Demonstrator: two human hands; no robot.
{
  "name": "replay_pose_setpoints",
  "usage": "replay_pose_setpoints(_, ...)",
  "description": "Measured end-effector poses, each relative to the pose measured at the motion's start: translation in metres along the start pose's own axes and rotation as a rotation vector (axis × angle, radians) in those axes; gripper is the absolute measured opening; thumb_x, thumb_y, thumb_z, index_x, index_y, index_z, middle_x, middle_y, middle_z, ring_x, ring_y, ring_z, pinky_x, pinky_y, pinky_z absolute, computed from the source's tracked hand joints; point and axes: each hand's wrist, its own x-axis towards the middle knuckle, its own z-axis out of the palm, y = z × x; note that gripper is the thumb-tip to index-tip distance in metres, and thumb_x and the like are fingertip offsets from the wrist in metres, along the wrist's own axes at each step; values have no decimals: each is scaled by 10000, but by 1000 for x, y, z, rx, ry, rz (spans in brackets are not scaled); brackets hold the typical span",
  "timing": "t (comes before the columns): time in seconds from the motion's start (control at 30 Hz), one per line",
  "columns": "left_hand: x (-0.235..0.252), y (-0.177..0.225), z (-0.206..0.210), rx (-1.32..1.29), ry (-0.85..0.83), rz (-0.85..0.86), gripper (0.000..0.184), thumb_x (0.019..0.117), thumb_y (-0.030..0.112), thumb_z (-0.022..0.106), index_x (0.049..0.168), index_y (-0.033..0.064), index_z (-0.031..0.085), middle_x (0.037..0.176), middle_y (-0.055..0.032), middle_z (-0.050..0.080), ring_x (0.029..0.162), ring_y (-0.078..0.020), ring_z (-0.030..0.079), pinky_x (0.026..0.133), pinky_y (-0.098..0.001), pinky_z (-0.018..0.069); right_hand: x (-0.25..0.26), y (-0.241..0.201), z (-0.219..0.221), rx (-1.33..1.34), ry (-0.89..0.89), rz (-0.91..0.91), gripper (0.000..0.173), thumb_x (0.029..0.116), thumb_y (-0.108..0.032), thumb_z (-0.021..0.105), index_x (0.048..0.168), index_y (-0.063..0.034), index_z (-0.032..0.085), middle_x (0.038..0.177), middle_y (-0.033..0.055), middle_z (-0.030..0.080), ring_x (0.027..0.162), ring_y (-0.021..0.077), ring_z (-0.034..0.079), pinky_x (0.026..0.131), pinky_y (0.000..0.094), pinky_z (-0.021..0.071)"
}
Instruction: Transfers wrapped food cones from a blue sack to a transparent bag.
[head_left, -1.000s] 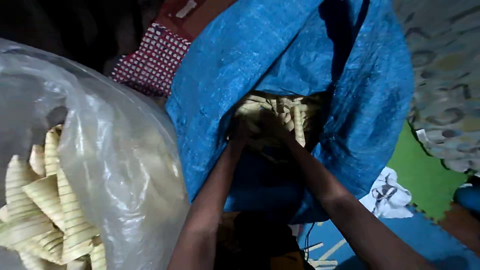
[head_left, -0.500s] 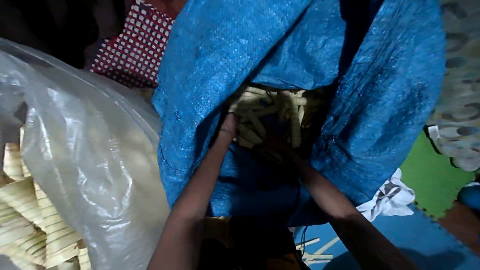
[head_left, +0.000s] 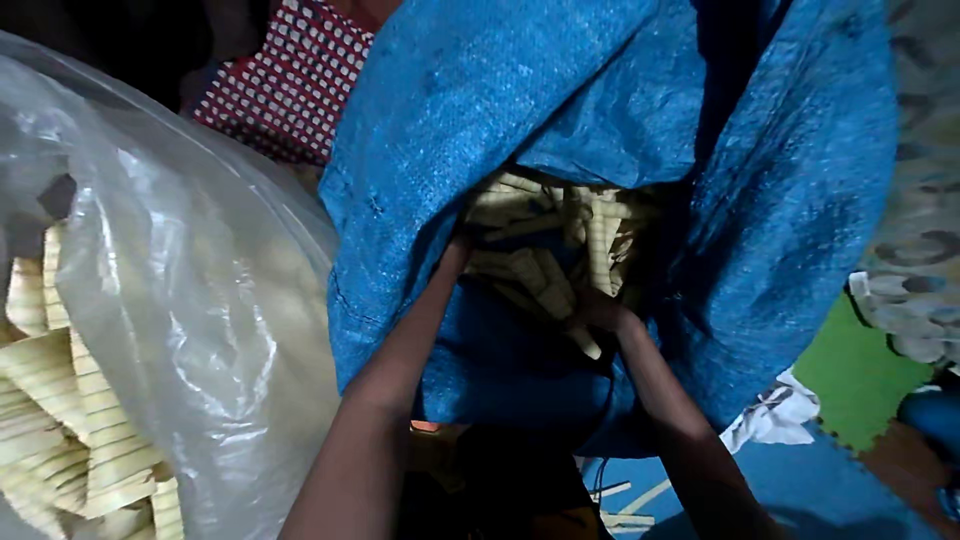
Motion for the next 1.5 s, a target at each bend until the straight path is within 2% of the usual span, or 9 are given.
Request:
replay_pose_setpoints(0.13,5,-10,-6,154,-89,273,591,888,21,750,1433,-33,529,1418,-280,558,1341,-450,508,1125,-581,391,-49,-15,-5,335,264,-297,885,559,-104,886,1347,33,509,1100,116,685,966,145,687,854,350,598)
replay_pose_setpoints(0.33,-99,49,-54,-126,77,604,815,835,167,847,1519,-12,441,1409,-301,560,1334,-482,505,1116,-626,386,-115,-55,-5,853,419,-982,716,679,-178,916,1304,-248,574,1118,-134,736,995,30,706,886,278,614)
replay_pose_setpoints(0.57,-249,0,-44,-845,208,901,515,865,104,715,1349,60,543,1001,-21,685,847,-64,664,749,-255,593,-170,-115,13,778,213,-1271,711,724,-231,896,1354,-263,567,1015,-69,694,860,96,694,792,305,624)
replay_pose_setpoints(0.87,-411,-186,20,-1430,861,386,392,853,110,672,1235,45,617,922,6,738,801,-116,710,754,-294,615,-86,-151,103,746,267,-251,353,955,-156,642,1293,-90,562,992,67,676,780,153,665,673,337,585)
replay_pose_setpoints(1.03,-483,-252,60,-1512,1137,216,385,860,116,676,1219,51,549,1048,10,742,972,-148,725,860,-322,617,-109,-164,114,1582,467,-627,182,1068,-340,419,1080,-185,515,842,-22,613,761,111,644,745,316,580)
replay_pose_setpoints(1.23,-475,-272,-16,-934,1157,-205,596,884,261,729,1373,8,501,1163,-42,666,987,-76,673,883,-304,586,-176,-256,231,849,172,-1124,500,992,-99,539,1466,-175,397,1288,19,655,1067,156,692,882,349,606)
replay_pose_setpoints(1.33,-458,-283,-67,-540,1160,-264,791,927,378,738,1521,-14,393,1451,-301,505,1300,-403,541,1047,-606,449,-176,-273,229,491,135,-1146,1059,803,-140,817,1630,-100,157,1654,93,307,1413,232,460,1044,420,519)
replay_pose_setpoints(1.4,-449,-288,-74,-446,1263,-202,928,927,490,708,1593,13,270,1586,-272,361,1437,-388,414,1146,-539,394,-155,-248,185,394,385,-1248,815,878,-174,769,1558,-29,343,1597,135,405,1371,243,521,1029,398,547)
replay_pose_setpoints(1.5,-425,-255,-64,-451,1294,-56,919,934,487,700,1570,-32,287,1580,-273,367,1434,-329,434,1145,-429,429,-89,-179,115,648,805,-955,292,1041,-116,491,1314,-22,533,1098,57,695,870,116,702,713,281,601)
